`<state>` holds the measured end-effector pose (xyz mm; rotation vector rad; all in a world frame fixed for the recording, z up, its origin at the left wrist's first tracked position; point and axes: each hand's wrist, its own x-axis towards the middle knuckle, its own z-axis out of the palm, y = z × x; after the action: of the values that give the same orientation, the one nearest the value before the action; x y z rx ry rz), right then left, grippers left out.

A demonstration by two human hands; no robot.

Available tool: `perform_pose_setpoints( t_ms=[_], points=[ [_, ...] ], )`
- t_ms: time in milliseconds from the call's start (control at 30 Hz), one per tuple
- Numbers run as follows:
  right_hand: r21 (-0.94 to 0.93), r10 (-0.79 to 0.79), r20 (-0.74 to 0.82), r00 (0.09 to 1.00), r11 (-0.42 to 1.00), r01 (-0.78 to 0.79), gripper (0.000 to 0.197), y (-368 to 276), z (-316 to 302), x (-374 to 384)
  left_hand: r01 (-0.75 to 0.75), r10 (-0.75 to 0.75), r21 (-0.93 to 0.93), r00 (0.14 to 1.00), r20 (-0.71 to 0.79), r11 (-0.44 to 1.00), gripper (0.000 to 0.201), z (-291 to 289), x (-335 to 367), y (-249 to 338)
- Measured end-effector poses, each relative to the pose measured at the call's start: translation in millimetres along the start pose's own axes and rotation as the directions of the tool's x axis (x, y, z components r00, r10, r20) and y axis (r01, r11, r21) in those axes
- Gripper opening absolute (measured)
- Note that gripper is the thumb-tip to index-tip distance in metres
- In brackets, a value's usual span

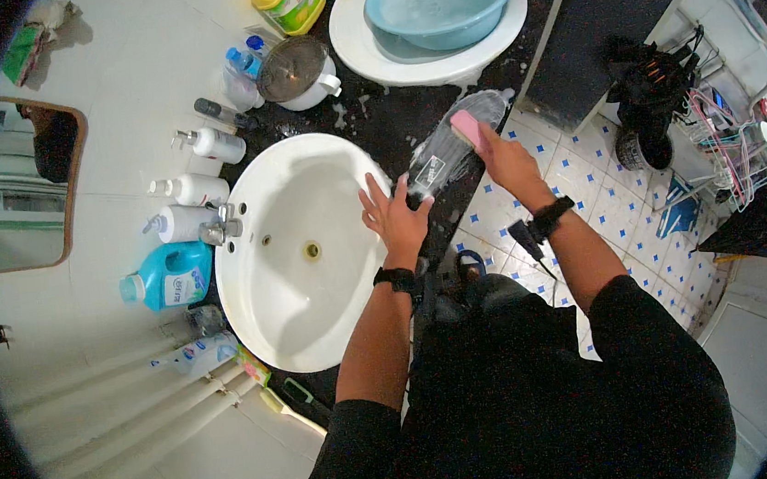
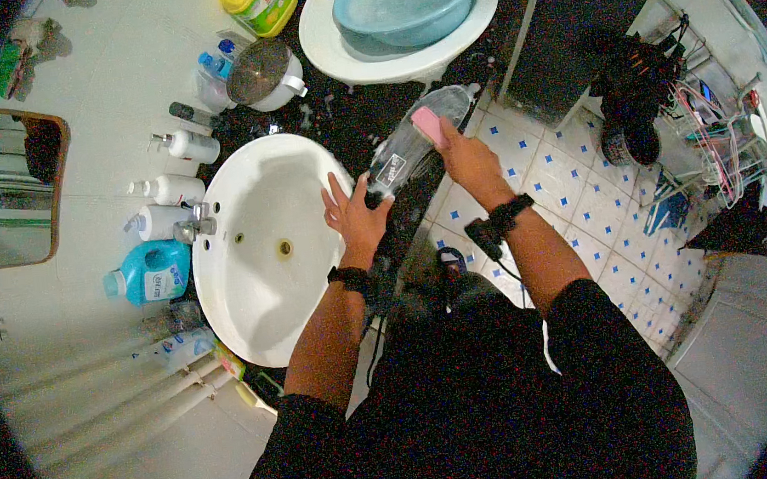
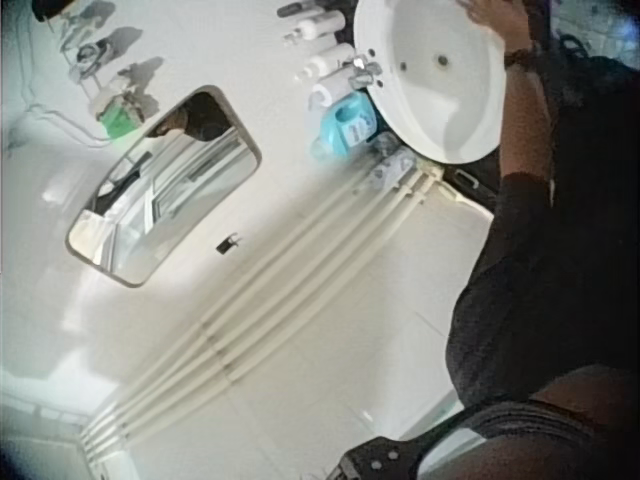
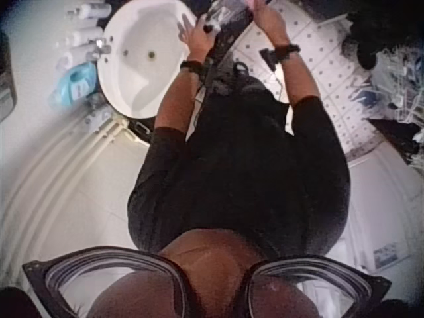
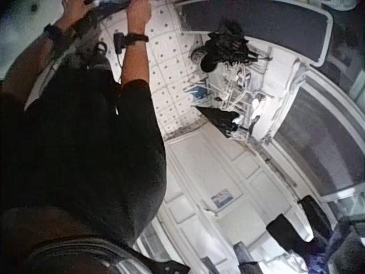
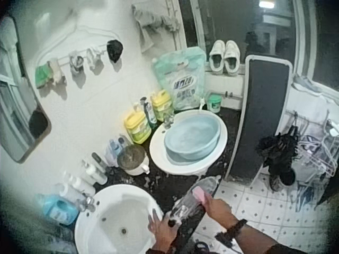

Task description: The person scrubs a pair of shoe insoles with a brush and rinses them under a faucet in a sink before rinsing out a small plastic tub.

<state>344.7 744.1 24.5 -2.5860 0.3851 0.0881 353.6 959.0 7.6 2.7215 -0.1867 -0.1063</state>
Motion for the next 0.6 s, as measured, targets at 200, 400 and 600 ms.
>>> perform_pose_setpoints(
  t_ms=[200,400,600],
  points=[
    [0.058,-0.132,0.240,0.962,0.991,0.121,0.055,-63,45,-50,0.142,-0.139,-0.027,0.986,0.091,0.989,0.058,2,10,-7],
    [0.021,0.030,0.053,0.998,0.999,-0.031,0.047,-5,9,-11,0.021,-0.021,-0.097,1.000,-0.001,0.995,0.065,9,8,-8],
    [0.016,-0.057,0.242,0.969,0.998,0.054,0.052,-62,31,-47,0.078,-0.074,-0.053,0.995,0.071,0.996,0.063,10,10,-14]
  ],
)
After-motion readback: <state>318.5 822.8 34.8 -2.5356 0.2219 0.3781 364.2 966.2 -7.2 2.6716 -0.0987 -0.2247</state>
